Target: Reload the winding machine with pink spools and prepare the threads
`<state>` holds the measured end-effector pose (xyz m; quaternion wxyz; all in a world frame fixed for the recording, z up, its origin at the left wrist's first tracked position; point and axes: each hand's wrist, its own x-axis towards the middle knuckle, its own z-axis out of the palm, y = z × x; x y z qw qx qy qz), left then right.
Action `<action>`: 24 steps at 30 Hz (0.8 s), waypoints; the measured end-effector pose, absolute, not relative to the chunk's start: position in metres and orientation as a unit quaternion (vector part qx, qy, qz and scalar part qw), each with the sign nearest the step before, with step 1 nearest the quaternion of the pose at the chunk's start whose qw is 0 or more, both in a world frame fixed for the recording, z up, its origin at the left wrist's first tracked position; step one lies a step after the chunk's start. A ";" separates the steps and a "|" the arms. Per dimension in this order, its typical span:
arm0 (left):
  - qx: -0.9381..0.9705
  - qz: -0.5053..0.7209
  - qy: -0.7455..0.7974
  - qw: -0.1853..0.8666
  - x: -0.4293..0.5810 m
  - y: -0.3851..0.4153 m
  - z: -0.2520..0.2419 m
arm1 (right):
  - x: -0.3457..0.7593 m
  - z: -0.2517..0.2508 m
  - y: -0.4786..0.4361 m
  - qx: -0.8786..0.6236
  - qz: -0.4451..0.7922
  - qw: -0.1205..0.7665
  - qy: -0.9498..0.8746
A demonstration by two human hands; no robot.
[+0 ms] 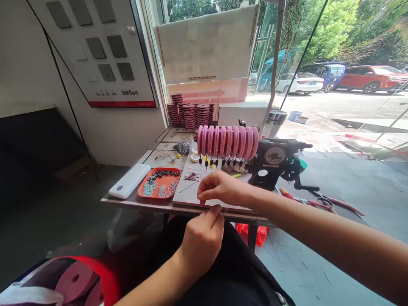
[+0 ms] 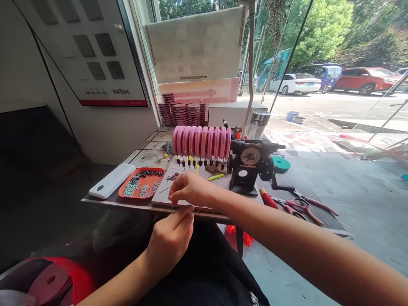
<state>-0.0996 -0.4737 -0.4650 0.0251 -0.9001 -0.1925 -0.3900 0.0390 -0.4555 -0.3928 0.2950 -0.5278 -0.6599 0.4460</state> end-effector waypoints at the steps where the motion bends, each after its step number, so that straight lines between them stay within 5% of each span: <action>1: -0.904 -0.368 -0.210 -0.055 -0.099 -0.472 -0.462 | 0.041 -0.395 -0.463 -0.534 0.424 0.296 -0.668; 5: -0.654 -0.226 -0.364 -0.623 -0.096 -0.460 -0.451 | 0.054 -0.410 -0.513 -0.527 0.039 0.289 -0.798; 7: -0.464 -0.153 -0.378 -0.786 -0.094 -0.453 -0.449 | 0.057 -0.424 -0.532 -0.427 -0.179 0.227 -0.857; 11: -0.361 -0.110 -0.379 -0.845 -0.092 -0.448 -0.451 | 0.052 -0.447 -0.539 -0.330 -0.316 0.164 -0.874; 24: -0.282 -0.107 -0.373 -0.877 -0.092 -0.454 -0.455 | 0.055 -0.456 -0.538 -0.334 -0.300 0.208 -0.869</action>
